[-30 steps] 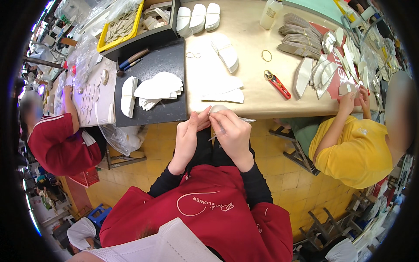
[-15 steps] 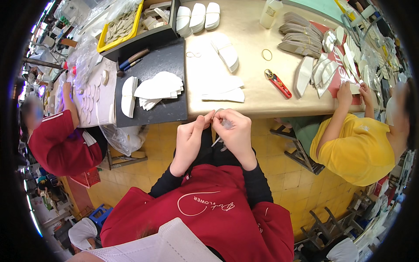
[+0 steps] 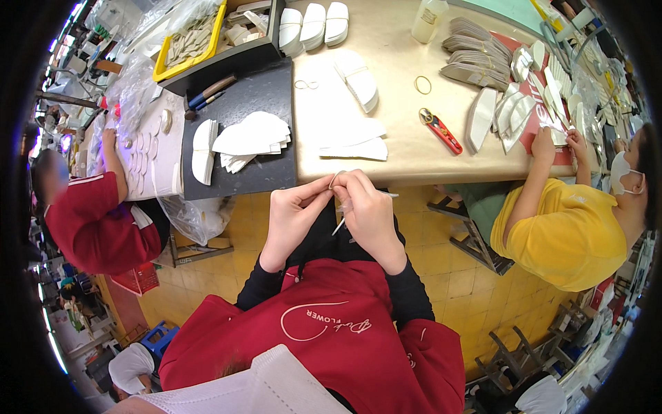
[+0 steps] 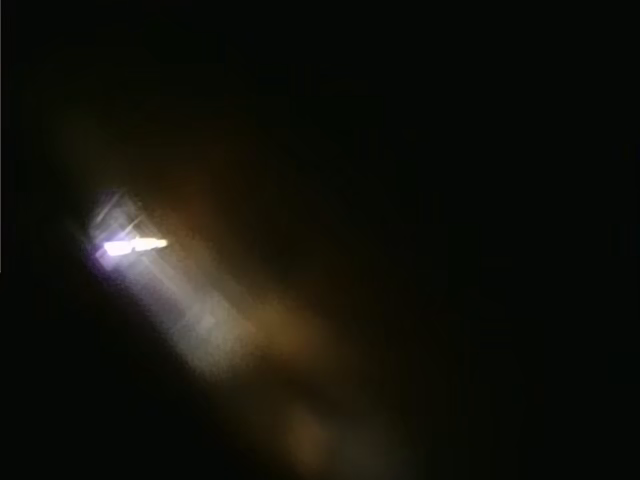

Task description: The person picks white fabric pieces from a stack, places each into a small clear plastic bag, and sets the bagged pieces aside. They repeat this process for multiple pieces, then gather the finished bags into a neat stack and secure them with a rubber band.

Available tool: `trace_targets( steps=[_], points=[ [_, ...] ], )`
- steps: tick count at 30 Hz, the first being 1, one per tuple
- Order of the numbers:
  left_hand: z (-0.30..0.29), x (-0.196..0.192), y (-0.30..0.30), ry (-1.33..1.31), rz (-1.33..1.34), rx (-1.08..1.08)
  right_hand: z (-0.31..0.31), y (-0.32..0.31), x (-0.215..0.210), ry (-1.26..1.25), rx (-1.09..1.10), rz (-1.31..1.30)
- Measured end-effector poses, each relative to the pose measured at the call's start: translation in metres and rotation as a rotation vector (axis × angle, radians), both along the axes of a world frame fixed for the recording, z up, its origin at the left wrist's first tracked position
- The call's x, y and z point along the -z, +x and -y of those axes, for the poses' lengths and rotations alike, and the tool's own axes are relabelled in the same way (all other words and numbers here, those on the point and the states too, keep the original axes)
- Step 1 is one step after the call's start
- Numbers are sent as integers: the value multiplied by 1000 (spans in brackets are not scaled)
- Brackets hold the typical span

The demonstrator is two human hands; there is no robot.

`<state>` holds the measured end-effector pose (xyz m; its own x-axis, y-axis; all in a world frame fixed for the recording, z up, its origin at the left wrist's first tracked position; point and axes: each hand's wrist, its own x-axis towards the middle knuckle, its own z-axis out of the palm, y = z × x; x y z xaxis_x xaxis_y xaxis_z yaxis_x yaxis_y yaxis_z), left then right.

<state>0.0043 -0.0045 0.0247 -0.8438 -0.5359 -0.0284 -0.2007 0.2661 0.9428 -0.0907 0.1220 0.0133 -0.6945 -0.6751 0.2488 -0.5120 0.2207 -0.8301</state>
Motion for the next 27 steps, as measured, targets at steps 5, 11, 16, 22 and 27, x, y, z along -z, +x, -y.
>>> trace_targets(
  steps=[5, 11, 16, 22, 27],
  points=[
    [0, -6, -1, -43, 5, 18, 1, 1, 0, -9, 16, -20],
    [1, -7, 0, -49, -13, 20, -1, -1, -4, -60, 14, -2],
    [1, -7, 0, -138, -11, 38, 0, 1, -6, -60, 36, -61],
    [1, -8, 2, -201, 13, 79, 0, 2, -5, -47, 26, -32],
    [5, -3, 3, 196, -34, 99, -4, 0, -2, -12, -39, 13]
  ],
)
